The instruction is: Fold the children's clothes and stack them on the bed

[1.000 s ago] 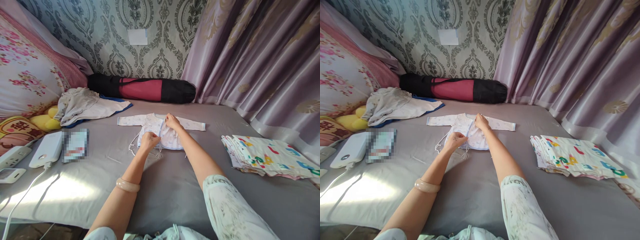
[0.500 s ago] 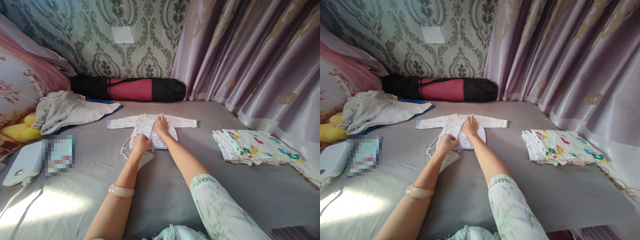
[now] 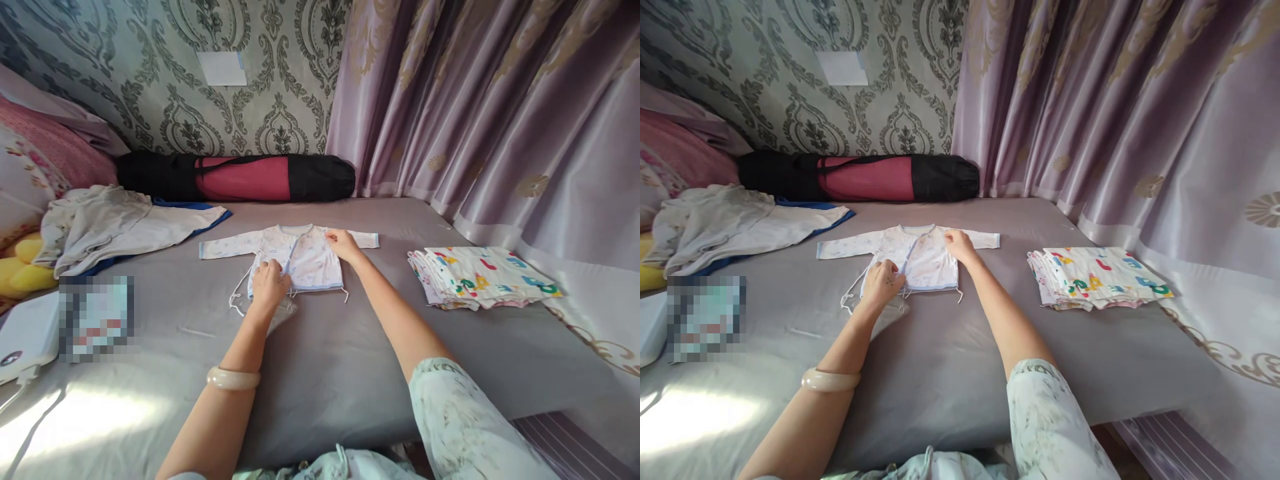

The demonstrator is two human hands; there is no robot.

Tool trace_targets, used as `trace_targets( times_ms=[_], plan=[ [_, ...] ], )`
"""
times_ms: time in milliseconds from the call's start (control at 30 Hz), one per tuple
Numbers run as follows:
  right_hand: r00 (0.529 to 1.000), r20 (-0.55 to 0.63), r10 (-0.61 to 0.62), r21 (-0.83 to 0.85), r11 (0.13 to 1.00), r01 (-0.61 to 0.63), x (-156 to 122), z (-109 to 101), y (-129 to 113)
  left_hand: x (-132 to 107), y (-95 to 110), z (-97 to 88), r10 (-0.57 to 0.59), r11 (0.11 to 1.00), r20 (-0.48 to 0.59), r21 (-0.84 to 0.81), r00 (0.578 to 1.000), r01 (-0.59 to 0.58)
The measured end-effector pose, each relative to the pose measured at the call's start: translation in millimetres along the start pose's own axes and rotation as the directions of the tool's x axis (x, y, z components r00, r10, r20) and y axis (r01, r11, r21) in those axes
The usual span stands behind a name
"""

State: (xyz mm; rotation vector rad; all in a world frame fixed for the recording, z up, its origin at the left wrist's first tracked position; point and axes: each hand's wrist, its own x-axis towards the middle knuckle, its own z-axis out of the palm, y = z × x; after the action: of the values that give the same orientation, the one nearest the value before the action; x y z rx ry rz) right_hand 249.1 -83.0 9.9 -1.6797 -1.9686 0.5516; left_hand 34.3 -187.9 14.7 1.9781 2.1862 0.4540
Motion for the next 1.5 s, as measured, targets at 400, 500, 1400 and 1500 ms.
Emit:
trace_targets(
  times_ms=[400,500,1400,1500],
  plan=[
    [0.991,0.027,-0.132,-0.31,0.941,0.134,-17,-18,32,-21,71,21.8,0.668,0.734,0.11,-0.262,0.736,-0.626],
    [0.983,0.022,-0.181,-0.328,0.928,0.178,-18,-17,34,-24,83,22.3,0.618,0.785,0.183,-0.205,0.765,-0.585],
    [0.968,0.029,-0.25,-0.379,0.893,0.242,-26,-10,12,-5,64,24.6,0.494,0.868,-0.047,-0.025,0.868,-0.495],
    [0.955,0.089,-0.284,-0.344,0.891,0.297,-31,10,-4,1,45,32.5,0.433,0.897,-0.077,0.134,0.898,-0.421]
  ],
)
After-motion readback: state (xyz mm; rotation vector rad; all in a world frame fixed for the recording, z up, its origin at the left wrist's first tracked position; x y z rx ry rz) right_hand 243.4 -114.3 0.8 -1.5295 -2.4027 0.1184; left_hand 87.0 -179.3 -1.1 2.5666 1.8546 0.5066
